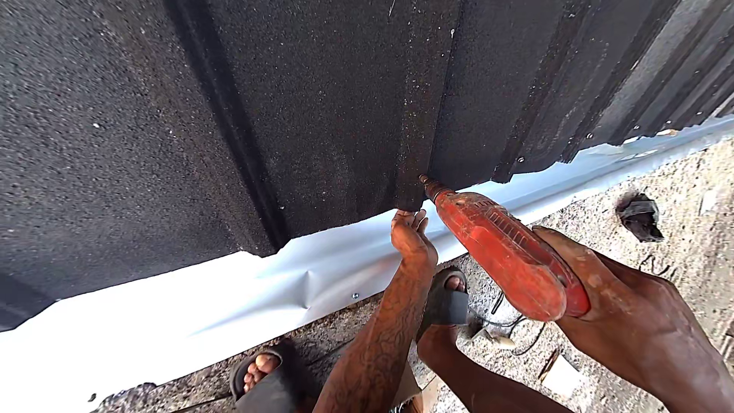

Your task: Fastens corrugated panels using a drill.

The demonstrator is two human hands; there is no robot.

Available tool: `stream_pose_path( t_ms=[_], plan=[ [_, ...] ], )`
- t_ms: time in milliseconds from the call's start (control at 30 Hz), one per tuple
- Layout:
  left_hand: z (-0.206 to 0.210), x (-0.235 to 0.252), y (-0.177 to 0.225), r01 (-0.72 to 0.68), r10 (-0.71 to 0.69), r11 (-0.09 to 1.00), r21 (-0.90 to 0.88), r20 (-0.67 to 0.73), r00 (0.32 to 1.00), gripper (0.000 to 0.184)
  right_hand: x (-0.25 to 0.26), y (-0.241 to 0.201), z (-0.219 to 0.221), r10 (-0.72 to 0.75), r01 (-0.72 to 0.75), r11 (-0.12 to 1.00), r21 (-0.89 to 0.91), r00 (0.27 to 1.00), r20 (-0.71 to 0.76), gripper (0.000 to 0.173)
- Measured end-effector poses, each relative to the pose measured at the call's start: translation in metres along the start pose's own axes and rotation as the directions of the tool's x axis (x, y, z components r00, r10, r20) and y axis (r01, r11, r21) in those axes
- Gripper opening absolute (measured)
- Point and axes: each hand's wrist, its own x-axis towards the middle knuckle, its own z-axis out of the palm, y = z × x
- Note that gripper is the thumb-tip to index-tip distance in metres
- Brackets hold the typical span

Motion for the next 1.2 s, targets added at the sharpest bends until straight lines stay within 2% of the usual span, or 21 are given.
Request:
stream_pose_path(
  t_ms=[133, 433, 500, 633, 733, 900, 967, 1000, 1033, 1100, 1133, 1167, 1200],
  plan=[
    [-0.006, 0.001, 0.001, -0.032, 0.029, 0.994, 0.109, 0.033, 0.999, 0.021, -0.001, 0.001, -0.001, -0.003, 0.003, 1.0, -0.002, 1.0, -0.004, 0.057],
    [-0.015, -0.003, -0.001, -0.018, 0.014, 0.998, 0.063, 0.076, 0.997, 0.017, -0.001, 0.007, -0.005, -0.036, 0.035, 0.999, 0.025, 0.999, 0.034, 0.06],
    [-0.021, -0.005, -0.007, 0.005, -0.009, 0.997, 0.082, 0.051, 0.999, 0.026, -0.001, 0.011, -0.006, -0.054, 0.052, 0.998, 0.037, 0.998, 0.042, 0.062],
    [-0.054, -0.021, -0.025, -0.013, 0.017, 0.989, 0.149, -0.025, 1.0, 0.034, -0.007, 0.017, -0.014, -0.089, 0.087, 0.995, 0.042, 0.995, 0.05, 0.065],
    [-0.076, -0.043, -0.011, -0.092, 0.098, 0.984, 0.152, -0.034, 0.995, 0.033, -0.023, 0.007, -0.034, -0.089, 0.078, 0.992, 0.095, 0.99, 0.113, 0.063],
    [-0.153, -0.084, 0.011, -0.233, 0.264, 0.953, 0.191, -0.155, 0.952, 0.029, -0.096, -0.018, -0.071, 0.084, -0.137, 0.972, 0.194, 0.962, 0.258, 0.07],
    [-0.185, -0.107, 0.024, -0.206, 0.266, 0.943, 0.261, -0.221, 0.938, 0.028, -0.127, -0.027, -0.089, 0.163, -0.244, 0.949, 0.2, 0.921, 0.354, 0.074],
    [-0.196, -0.12, 0.033, -0.169, 0.25, 0.936, 0.308, -0.249, 0.936, 0.027, -0.141, -0.033, -0.1, 0.217, -0.325, 0.926, 0.193, 0.875, 0.434, 0.074],
    [-0.205, -0.135, 0.045, -0.119, 0.226, 0.925, 0.361, -0.271, 0.936, 0.027, -0.152, -0.041, -0.114, 0.274, -0.414, 0.895, 0.166, 0.804, 0.528, 0.072],
    [-0.223, -0.158, 0.067, -0.044, 0.195, 0.878, 0.476, -0.273, 0.942, 0.028, -0.166, -0.059, -0.141, 0.403, -0.613, 0.788, 0.058, 0.585, 0.704, 0.071],
    [-0.235, -0.165, 0.074, -0.029, 0.199, 0.847, 0.531, -0.266, 0.943, 0.028, -0.179, -0.067, -0.151, 0.444, -0.672, 0.74, 0.014, 0.504, 0.741, 0.072],
    [-0.249, -0.172, 0.077, -0.022, 0.207, 0.814, 0.581, -0.254, 0.945, 0.028, -0.199, -0.071, -0.158, 0.463, -0.693, 0.721, 0.003, 0.485, 0.742, 0.073],
    [-0.262, -0.179, 0.078, -0.021, 0.217, 0.784, 0.62, -0.242, 0.946, 0.028, -0.226, -0.073, -0.162, 0.464, -0.68, 0.733, 0.025, 0.527, 0.712, 0.073]
  ],
)
